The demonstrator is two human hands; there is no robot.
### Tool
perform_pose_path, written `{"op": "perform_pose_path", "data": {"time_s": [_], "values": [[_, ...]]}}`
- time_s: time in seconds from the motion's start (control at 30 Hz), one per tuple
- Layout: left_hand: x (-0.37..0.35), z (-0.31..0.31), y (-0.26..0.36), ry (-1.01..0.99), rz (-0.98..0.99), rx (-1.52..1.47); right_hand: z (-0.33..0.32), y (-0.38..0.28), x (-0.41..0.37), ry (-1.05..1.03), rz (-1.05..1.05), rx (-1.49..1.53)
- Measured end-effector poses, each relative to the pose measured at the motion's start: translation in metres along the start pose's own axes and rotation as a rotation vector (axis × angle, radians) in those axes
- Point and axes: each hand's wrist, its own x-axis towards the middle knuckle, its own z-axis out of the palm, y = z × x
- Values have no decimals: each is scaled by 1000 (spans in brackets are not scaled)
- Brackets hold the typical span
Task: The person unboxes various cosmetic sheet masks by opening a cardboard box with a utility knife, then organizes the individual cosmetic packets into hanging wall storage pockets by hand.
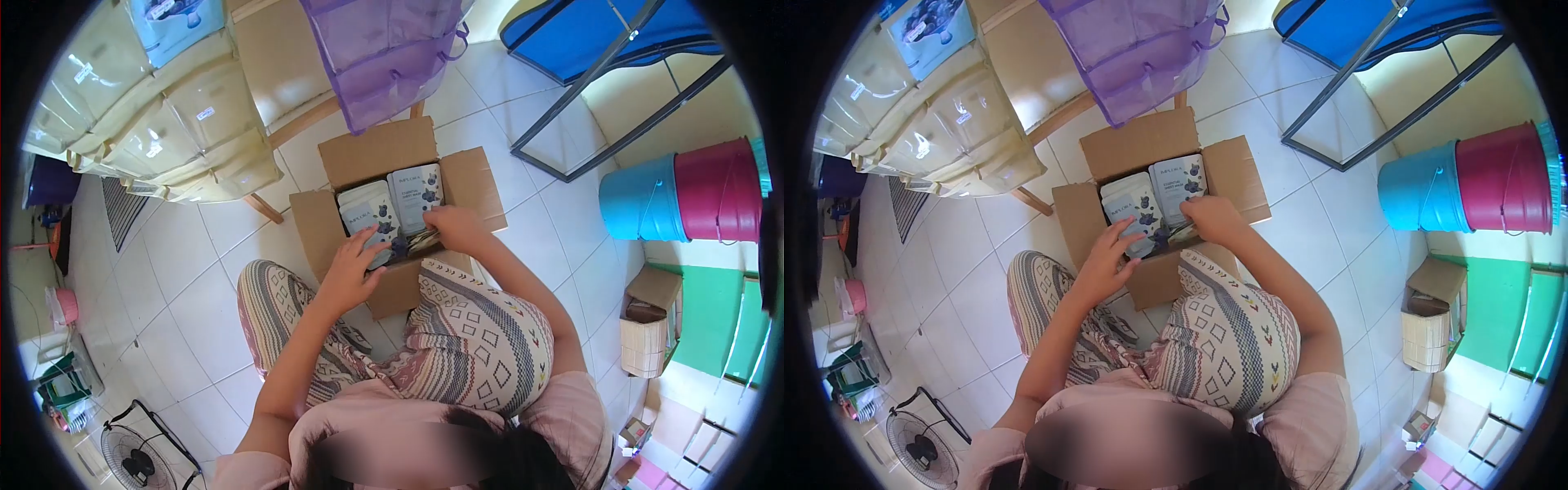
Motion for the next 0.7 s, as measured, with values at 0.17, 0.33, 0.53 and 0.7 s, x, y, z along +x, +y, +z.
{"op": "perform_pose_path", "data": {"time_s": [0.17, 0.33, 0.53, 0.7], "values": [[20, -8, 18, 18, -150, -433, -102, -34, -7, -116, -42, 366], [39, -12, 24, -52, -463, -1157, -84, -45, 17, 307, -104, 581], [40, 3, 33, 447, -535, -960, -11, -53, 27, 64, 300, 1263], [34, 4, 24, 527, -496, -1256, 0, -50, 21, -48, 245, 1948]]}}
